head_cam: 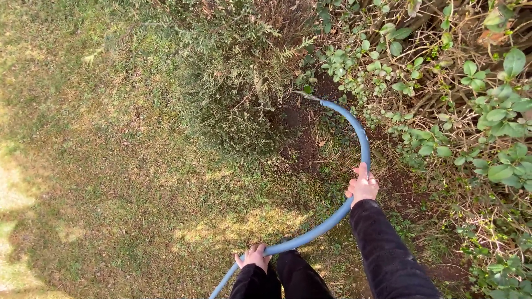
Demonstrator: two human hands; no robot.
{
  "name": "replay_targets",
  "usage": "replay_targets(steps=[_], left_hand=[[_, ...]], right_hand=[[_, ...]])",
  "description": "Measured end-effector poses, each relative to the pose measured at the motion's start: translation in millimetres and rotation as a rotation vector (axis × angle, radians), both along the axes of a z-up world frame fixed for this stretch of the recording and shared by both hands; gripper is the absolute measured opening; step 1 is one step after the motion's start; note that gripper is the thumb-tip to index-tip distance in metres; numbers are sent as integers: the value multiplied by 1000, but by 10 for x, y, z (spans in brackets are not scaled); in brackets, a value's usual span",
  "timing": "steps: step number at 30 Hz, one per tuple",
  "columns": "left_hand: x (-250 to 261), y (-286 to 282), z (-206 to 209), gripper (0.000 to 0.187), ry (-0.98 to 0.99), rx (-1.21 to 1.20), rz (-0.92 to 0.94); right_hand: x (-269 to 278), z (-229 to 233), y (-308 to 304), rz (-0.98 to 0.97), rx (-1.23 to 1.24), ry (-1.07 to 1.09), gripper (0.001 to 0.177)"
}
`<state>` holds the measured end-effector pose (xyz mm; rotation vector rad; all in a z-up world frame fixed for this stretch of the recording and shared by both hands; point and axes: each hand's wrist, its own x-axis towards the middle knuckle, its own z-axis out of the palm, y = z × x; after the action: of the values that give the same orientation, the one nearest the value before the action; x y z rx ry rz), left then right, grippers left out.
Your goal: The person waters various plants and shrubs in a garden using a blue hose. They move along a path, directing the water stream at the base of different bushes and trees.
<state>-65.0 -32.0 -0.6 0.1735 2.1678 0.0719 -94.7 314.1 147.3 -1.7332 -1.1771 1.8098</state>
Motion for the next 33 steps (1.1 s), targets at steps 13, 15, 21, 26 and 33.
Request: replay_targets(steps=[13,15,21,26,33], left_hand=[[79,-86,-85,38,-23,-8,-53],[71,-98,-41,37,-32,-6,-58],[106,-160,-20,41,-51,-5,-80],[125,-209,74,44,-83,-11,-79],[70,-317,55,38,-55,4,-34]], right_hand=[[236,-47,-40,-96,13,-40,32],[330,-177,-50,-105,66,-16,31],[347,-2,-167,-88,94,-29,26],[278,-3,-257,-4,120,35,39],[160,8,-345,64,112,46,39]])
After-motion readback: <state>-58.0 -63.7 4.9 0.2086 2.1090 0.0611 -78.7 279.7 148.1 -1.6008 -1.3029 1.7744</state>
